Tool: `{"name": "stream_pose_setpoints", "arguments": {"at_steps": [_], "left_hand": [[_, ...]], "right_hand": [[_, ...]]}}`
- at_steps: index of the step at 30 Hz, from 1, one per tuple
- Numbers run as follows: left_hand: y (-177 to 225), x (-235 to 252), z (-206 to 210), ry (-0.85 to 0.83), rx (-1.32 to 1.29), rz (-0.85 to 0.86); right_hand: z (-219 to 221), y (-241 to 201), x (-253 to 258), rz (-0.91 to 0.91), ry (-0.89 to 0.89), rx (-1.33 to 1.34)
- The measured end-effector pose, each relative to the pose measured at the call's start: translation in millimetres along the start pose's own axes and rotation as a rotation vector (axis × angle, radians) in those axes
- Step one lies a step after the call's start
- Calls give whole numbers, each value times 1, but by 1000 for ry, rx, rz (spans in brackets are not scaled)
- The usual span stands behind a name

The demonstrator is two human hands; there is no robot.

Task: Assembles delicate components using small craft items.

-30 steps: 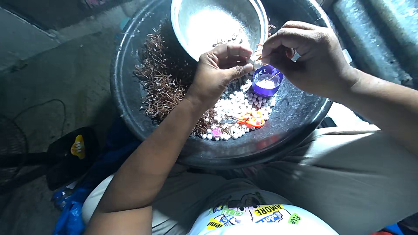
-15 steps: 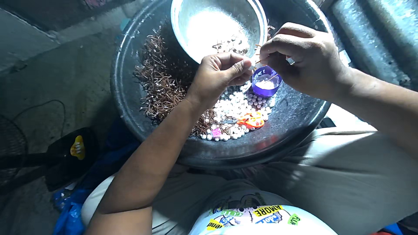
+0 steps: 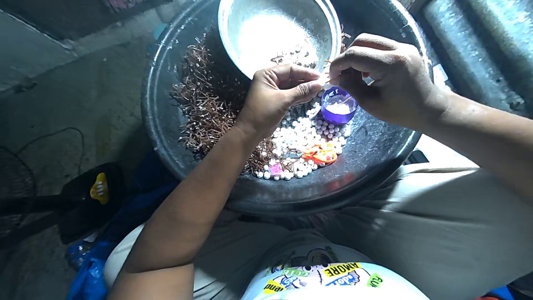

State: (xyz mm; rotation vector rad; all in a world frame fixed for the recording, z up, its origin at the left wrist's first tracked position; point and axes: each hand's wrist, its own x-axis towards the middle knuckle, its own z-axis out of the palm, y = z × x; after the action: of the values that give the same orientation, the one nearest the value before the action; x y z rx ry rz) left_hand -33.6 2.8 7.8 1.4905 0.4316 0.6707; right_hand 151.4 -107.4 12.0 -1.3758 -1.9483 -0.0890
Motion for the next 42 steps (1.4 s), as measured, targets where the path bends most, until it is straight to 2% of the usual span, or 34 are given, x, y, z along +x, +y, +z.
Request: {"name": "stream_pose_setpoints", "arguments": {"at_steps": [7,10,12,14,17,19,22,26,29,33,38,42], "left_hand": [[1,1,1,-3,21,20],[4,1,0,18,60,-17],[6,4,-1,49,87,-57],[4,5,-2,51,98,-77],[0,4,1,8,37,-99],[-1,3,4,-19,-32,-103],[-4,3,5,-43,-99,-95],[-6,4,3,-70,-119,-86],[-4,5,-2,-92,-22,-94],[-1,8,-8,-23,77,-117],[2,9,-7,24,117,-135],[-2,11,-10,50,157,-142]], "right_hand": [[-3,2,2,-16,5,-4],[-6,6,2,39,9,73],[-7,8,2,130,-2,256],[-4,10,3,267,8,557],[3,6,4,549,25,1027],[7,1,5,697,14,1194],[12,-4,7,797,26,1326],[12,-3,9,810,73,1375],[10,1,9,789,122,1378],[5,4,8,777,180,1327],[4,9,5,719,138,1279],[2,11,4,752,136,1277]]}}
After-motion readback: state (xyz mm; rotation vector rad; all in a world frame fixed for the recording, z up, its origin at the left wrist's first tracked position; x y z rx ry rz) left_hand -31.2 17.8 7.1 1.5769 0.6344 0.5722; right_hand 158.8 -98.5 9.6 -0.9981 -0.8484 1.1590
